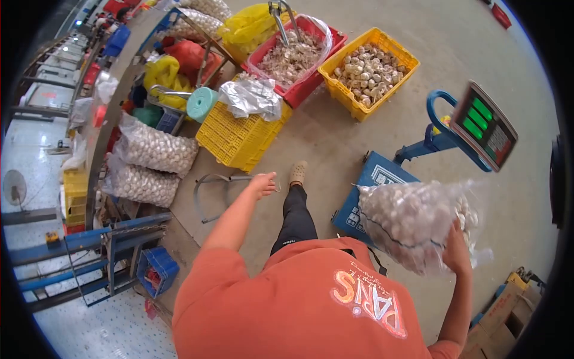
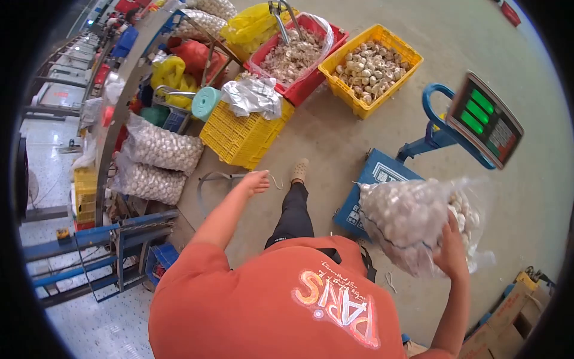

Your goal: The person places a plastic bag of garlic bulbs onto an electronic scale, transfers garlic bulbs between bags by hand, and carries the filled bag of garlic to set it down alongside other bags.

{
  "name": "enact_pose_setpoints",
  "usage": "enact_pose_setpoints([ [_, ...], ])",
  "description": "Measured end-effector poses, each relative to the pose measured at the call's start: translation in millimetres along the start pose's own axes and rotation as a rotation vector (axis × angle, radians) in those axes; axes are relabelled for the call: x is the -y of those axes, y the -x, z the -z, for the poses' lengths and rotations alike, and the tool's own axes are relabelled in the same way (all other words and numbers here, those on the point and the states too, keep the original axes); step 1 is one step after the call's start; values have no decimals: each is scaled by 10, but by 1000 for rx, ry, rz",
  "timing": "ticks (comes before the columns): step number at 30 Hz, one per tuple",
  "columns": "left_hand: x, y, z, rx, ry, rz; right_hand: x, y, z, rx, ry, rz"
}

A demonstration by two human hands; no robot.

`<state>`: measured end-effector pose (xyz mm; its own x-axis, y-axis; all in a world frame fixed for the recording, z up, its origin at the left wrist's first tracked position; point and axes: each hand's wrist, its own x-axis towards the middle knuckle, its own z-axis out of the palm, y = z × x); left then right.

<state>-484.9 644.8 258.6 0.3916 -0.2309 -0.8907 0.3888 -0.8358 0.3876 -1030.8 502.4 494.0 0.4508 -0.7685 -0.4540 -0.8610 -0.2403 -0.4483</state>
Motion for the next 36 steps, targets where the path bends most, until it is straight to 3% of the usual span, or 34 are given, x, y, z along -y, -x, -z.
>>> enact_pose_setpoints([
  [2,-185,-947,260,-44,-75,-12,-181,23,-128,11,133,-57],
  [4,-525,-1760,441,-76,-168,-15,-39,13,-161,19,-101,-221],
  [6,-960,-2562,401,-184,-711,-379,-609,179,-424,-48,296,-192],
  [8,-1463,-3012,296,-244,-1077,-472,-912,453,-551,-167,218,-348],
  [9,-1733,-3164,253,-340,-1200,-587,-594,82,-493,-154,243,-365],
  [12,-2139,-3956,236,-595,-1439,-832,-347,707,-329,-253,32,-832],
  [14,-2374,-4230,275,-539,-1632,-683,-363,1582,-127,-365,-121,-1131],
  [15,-2381,-4353,346,-524,-1540,-758,-216,1480,-69,-428,-199,-1270],
  [16,-2428,-4423,371,-507,-1531,-753,-94,1391,-14,-429,-181,-1275],
  [18,-2512,-4476,491,-348,-1537,-790,206,1168,15,-321,48,-1123],
  [19,-2424,-4577,594,-430,-1438,-1018,609,726,-57,-487,-165,-1054],
  [20,-2479,-4491,677,-430,-1440,-1014,526,841,26,-483,-165,-1053],
  [22,-2742,-4131,878,-334,-1431,-1154,335,1057,134,-364,162,-998],
  [24,-2890,-3702,1131,-433,-1238,-1287,656,800,194,-412,841,-799],
  [25,-2877,-3521,1291,-518,-1091,-1397,909,499,246,-535,791,-886],
  [27,-2314,-3861,1680,-492,-1374,-1120,1341,-175,291,-888,761,-705],
  [28,-2198,-3892,1861,-219,-1620,-954,1638,-601,281,-884,896,-548],
  [29,-2307,-3714,1799,-320,-1519,-1042,1905,-1040,250,-878,1033,-383],
  [31,-2495,-3353,1625,-516,-1306,-1155,2090,-1686,-132,-945,813,-156],
  [32,-2318,-3292,1682,-505,-1335,-1143,2113,-1978,-430,-872,412,-75],
  [33,-2135,-3288,1742,-524,-1290,-1086,2256,-2405,-789,-770,-10,52],
  [34,-2065,-3259,1763,-563,-1227,-1034,2426,-2894,-1092,-591,-11,57],
  [36,-2006,-2881,1674,-631,-1030,-1106,2611,-3894,-1753,-248,-487,168],
])
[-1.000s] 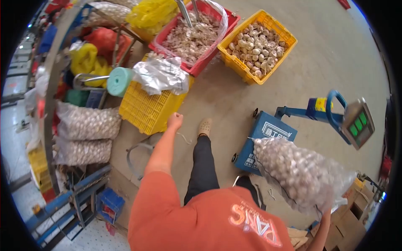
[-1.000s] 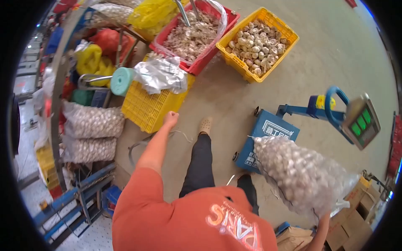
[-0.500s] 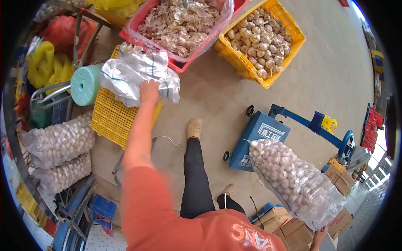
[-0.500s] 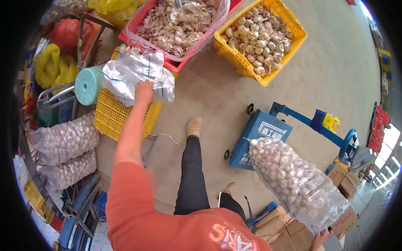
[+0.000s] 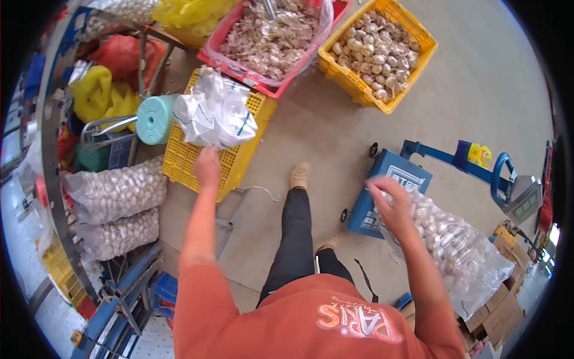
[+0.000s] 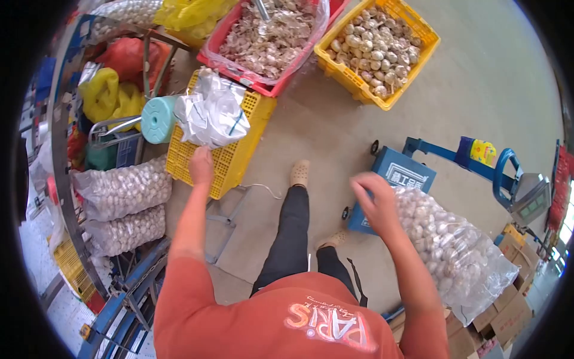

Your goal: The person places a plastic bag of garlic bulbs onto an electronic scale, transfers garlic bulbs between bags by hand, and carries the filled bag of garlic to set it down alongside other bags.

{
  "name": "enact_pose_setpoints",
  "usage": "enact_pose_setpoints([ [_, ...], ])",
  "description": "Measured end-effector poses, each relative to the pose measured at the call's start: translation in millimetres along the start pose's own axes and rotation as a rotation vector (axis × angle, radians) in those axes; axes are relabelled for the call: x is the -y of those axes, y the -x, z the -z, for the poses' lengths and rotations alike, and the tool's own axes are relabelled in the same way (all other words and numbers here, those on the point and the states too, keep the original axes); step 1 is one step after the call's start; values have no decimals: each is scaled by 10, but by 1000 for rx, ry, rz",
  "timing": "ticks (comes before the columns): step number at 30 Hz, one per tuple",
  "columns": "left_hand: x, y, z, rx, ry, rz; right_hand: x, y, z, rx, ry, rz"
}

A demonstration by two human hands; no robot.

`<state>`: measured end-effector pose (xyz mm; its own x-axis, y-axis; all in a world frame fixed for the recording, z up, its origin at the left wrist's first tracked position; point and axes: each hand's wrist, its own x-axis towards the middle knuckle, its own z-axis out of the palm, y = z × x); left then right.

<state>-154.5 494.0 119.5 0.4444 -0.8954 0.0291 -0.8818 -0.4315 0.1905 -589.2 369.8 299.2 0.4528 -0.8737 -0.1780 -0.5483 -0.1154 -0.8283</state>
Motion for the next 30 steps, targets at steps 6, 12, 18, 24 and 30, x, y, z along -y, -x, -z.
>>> enact_pose_setpoints([
  [6,-59,200,284,-108,6,-66,3,-1553,-2312,153,-169,-75],
  [12,-20,450,-10,4,103,-28,144,-2376,-3478,258,-194,-526],
  [18,-66,419,96,60,1955,1069,487,-1513,-3700,383,-308,70],
  [24,315,477,-1147,-281,2057,950,594,-1077,-3500,679,-714,-284],
  [30,674,1255,-1094,-310,1641,1396,1481,-1418,-1961,518,-547,-258],
])
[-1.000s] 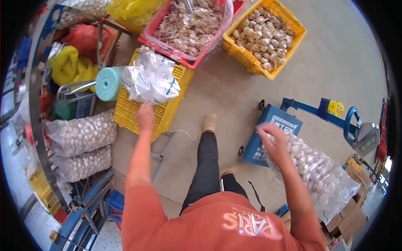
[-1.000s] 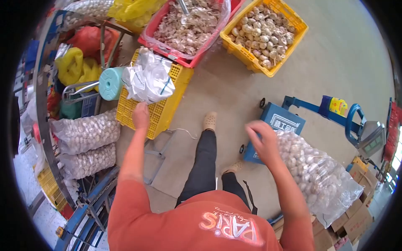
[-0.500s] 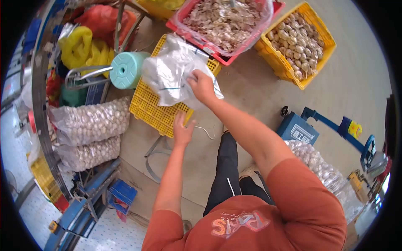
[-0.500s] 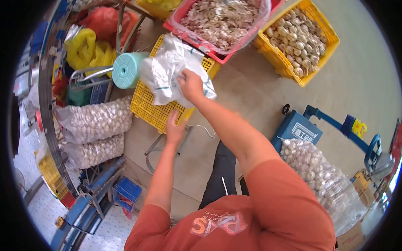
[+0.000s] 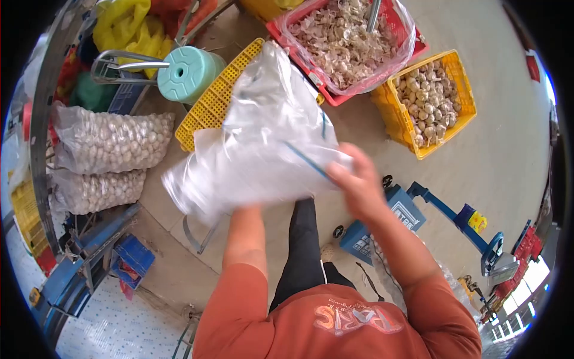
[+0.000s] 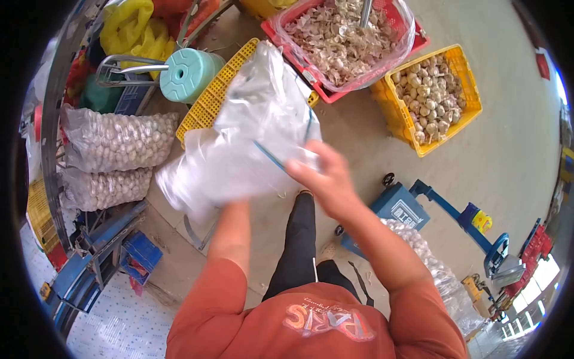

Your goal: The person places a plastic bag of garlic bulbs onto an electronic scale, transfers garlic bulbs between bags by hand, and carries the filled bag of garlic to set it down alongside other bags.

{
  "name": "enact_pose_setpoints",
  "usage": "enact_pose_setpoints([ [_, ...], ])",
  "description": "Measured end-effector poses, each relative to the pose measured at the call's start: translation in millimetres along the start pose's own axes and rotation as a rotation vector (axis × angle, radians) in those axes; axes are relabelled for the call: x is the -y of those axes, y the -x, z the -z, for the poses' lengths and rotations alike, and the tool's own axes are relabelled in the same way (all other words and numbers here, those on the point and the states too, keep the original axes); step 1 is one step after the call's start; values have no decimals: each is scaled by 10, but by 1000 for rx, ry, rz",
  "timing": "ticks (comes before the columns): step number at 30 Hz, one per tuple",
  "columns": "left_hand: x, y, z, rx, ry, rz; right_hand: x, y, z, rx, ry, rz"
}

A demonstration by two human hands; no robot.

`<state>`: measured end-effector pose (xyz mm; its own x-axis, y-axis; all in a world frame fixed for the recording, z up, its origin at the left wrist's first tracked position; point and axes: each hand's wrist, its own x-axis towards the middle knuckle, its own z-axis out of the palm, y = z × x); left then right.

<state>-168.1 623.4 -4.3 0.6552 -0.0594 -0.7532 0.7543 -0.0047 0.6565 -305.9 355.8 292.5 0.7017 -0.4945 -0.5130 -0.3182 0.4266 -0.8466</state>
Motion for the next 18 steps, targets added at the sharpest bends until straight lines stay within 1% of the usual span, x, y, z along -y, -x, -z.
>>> enact_pose_setpoints([
  [1,-60,-264,155,-76,-207,19,171,210,230,-99,-106,67],
  [2,-97,-551,225,-148,-417,39,322,428,406,-410,-211,59],
  [3,-137,-852,268,-214,-629,56,429,658,761,-472,-290,188],
  [4,-210,-1097,338,-276,-842,69,619,895,1011,-613,-290,277],
  [5,-222,-1175,759,-338,-1054,80,779,1106,1330,-712,-460,271],
  [6,-104,-1289,720,-403,-1261,83,904,1342,1593,-905,-463,369],
  [7,-262,-1129,592,-385,-1162,165,999,1689,1970,-690,-430,444],
  [8,-500,-927,488,-369,-1070,250,1292,1739,1793,-1099,-338,515],
  [9,-626,-873,446,-364,-1074,255,1491,1919,1838,-1119,-295,531],
  [10,-730,-876,438,-255,-1591,153,1645,2112,1962,-1142,-250,543],
  [11,-787,-928,447,-107,-2098,19,1799,2151,2066,-1264,-188,510],
  [12,-795,-1153,577,-321,-1832,194,1895,2219,2221,-1391,-125,479],
  [13,-828,-1422,739,-510,-1547,357,1936,2418,2534,-1410,-114,480],
  [14,-955,-1510,847,-417,-1778,322,2052,3023,3602,-1359,-61,450],
  [15,-1119,-1529,986,-315,-2006,279,2109,3093,3576,-1375,-48,449],
  [17,-1405,-1519,1228,-475,-1896,174,2332,3058,3441,-1347,70,506],
  [18,-1436,-1602,1397,-456,-1905,172,2465,2962,3367,-1331,128,533],
])
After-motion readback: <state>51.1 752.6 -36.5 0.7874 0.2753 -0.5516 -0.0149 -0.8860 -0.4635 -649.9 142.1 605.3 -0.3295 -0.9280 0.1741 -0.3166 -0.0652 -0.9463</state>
